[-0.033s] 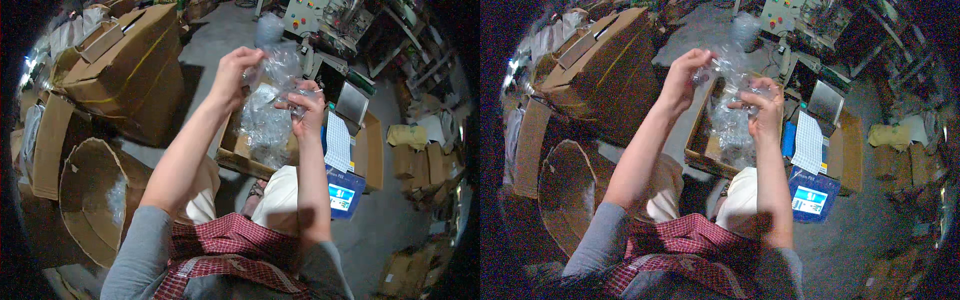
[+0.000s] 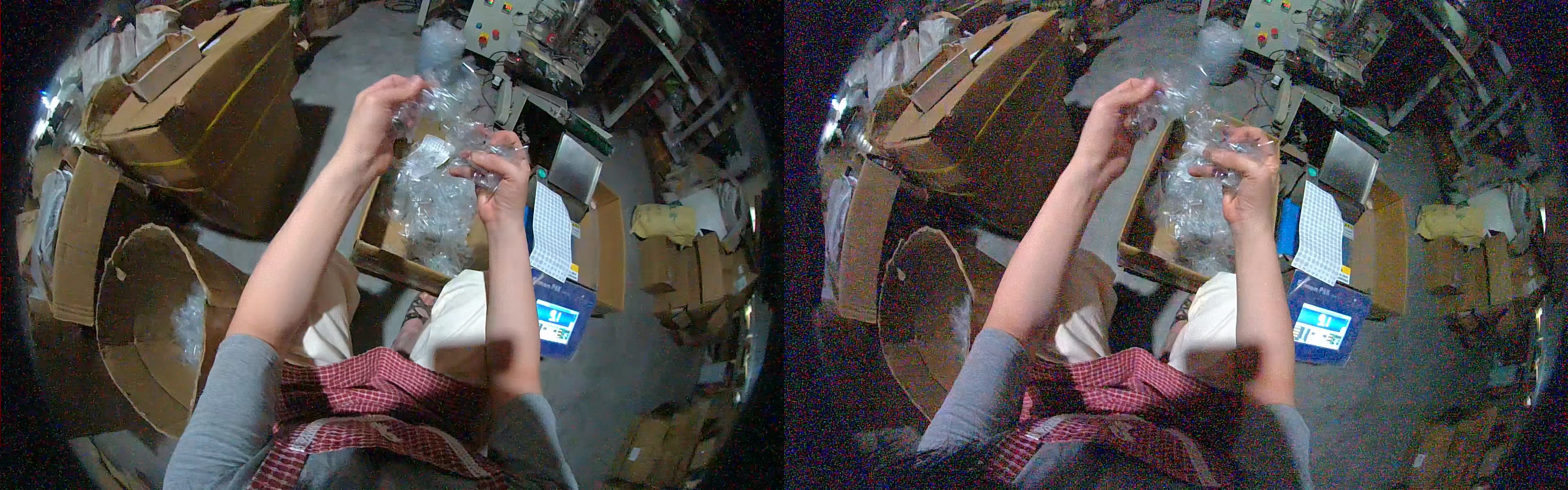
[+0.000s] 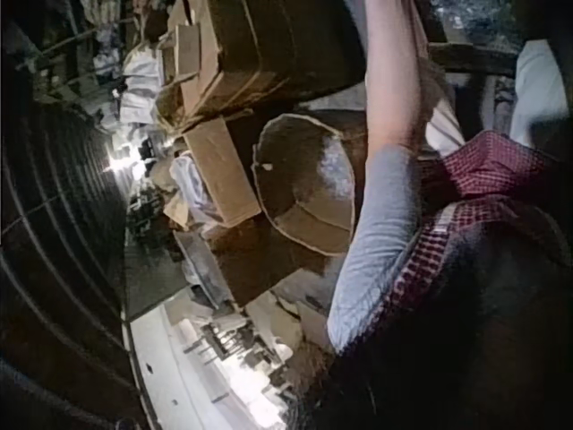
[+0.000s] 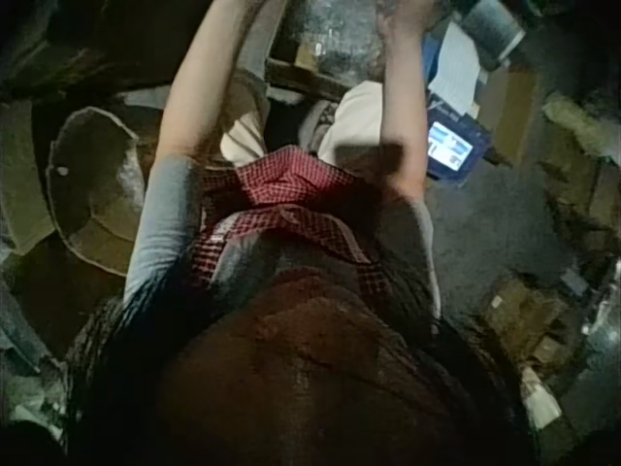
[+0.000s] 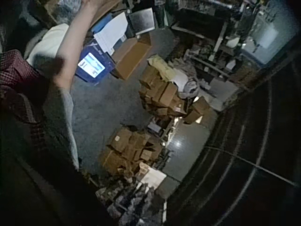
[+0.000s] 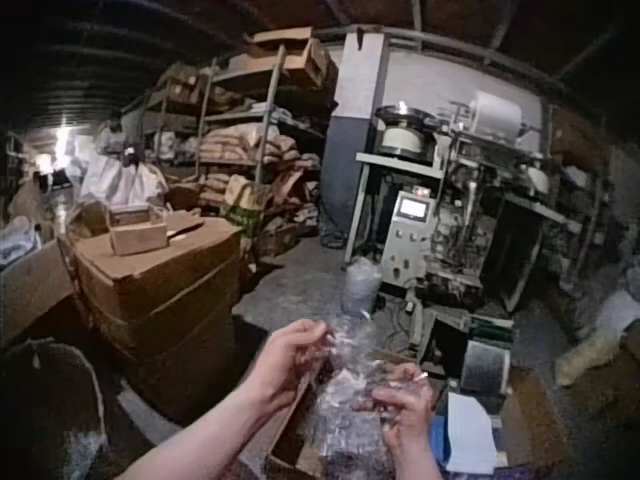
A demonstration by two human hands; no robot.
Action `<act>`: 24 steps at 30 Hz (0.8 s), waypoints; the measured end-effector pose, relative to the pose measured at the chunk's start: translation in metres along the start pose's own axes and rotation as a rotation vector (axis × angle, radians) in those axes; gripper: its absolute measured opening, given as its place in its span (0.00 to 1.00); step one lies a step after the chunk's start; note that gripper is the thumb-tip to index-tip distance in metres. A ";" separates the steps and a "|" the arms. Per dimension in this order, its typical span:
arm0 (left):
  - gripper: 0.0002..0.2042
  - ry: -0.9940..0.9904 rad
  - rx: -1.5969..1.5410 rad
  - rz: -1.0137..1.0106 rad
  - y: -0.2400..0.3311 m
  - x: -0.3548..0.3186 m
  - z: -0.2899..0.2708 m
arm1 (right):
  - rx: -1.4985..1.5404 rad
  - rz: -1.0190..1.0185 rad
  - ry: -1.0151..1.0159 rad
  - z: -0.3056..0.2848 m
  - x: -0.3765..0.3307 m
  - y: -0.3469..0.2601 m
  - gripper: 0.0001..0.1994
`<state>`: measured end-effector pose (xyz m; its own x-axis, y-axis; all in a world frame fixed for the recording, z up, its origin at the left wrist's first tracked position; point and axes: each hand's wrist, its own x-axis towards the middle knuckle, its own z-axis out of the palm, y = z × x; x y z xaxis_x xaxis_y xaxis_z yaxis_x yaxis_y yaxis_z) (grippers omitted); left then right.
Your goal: The person sorts small metal hardware parts into individual plastic bags by hand, checking each part before bagging it.
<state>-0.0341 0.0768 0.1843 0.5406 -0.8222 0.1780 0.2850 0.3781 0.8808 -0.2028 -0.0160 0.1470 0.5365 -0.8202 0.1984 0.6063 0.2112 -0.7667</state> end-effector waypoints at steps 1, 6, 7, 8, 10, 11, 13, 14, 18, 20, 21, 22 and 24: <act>0.10 0.004 -0.003 0.001 0.003 0.001 -0.005 | -0.003 0.003 -0.002 0.001 0.000 0.000 0.16; 0.08 0.086 -0.442 -0.168 0.008 0.010 -0.030 | 0.041 0.030 0.068 -0.005 0.004 -0.003 0.17; 0.06 0.115 -0.446 -0.200 0.008 0.010 -0.031 | 0.037 0.028 0.067 -0.009 0.004 -0.004 0.17; 0.05 0.125 -0.406 -0.179 0.008 0.006 -0.033 | 0.088 0.063 0.069 -0.011 0.005 -0.004 0.17; 0.07 0.037 -0.187 -0.108 0.007 0.004 -0.036 | 0.136 0.098 0.067 -0.014 0.007 -0.004 0.18; 0.08 -0.044 0.036 -0.040 0.009 0.000 -0.036 | 0.142 0.116 0.089 -0.014 0.007 -0.003 0.19; 0.13 -0.021 0.120 -0.025 0.008 -0.006 -0.030 | 0.146 0.138 0.106 -0.015 0.007 -0.001 0.20; 0.14 -0.009 0.155 -0.057 0.010 -0.011 -0.026 | 0.184 0.188 0.129 -0.015 0.008 0.000 0.21; 0.17 -0.078 0.247 -0.094 0.010 -0.014 -0.021 | 0.286 0.297 0.025 -0.010 0.005 -0.002 0.18; 0.14 -0.104 0.244 -0.133 0.011 -0.018 -0.019 | 0.300 0.315 -0.003 -0.013 0.006 0.001 0.18; 0.14 -0.099 0.243 -0.131 0.012 -0.017 -0.022 | 0.317 0.331 -0.027 -0.014 0.007 0.002 0.17; 0.13 -0.093 0.247 -0.138 0.012 -0.015 -0.025 | 0.315 0.334 -0.029 -0.016 0.008 0.003 0.17; 0.13 -0.083 0.258 -0.141 0.014 -0.015 -0.028 | 0.239 0.322 0.010 -0.014 0.008 0.003 0.17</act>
<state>-0.0158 0.1063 0.1817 0.4406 -0.8948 0.0718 0.1361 0.1457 0.9799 -0.2050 -0.0296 0.1377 0.7165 -0.6967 -0.0361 0.5277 0.5751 -0.6251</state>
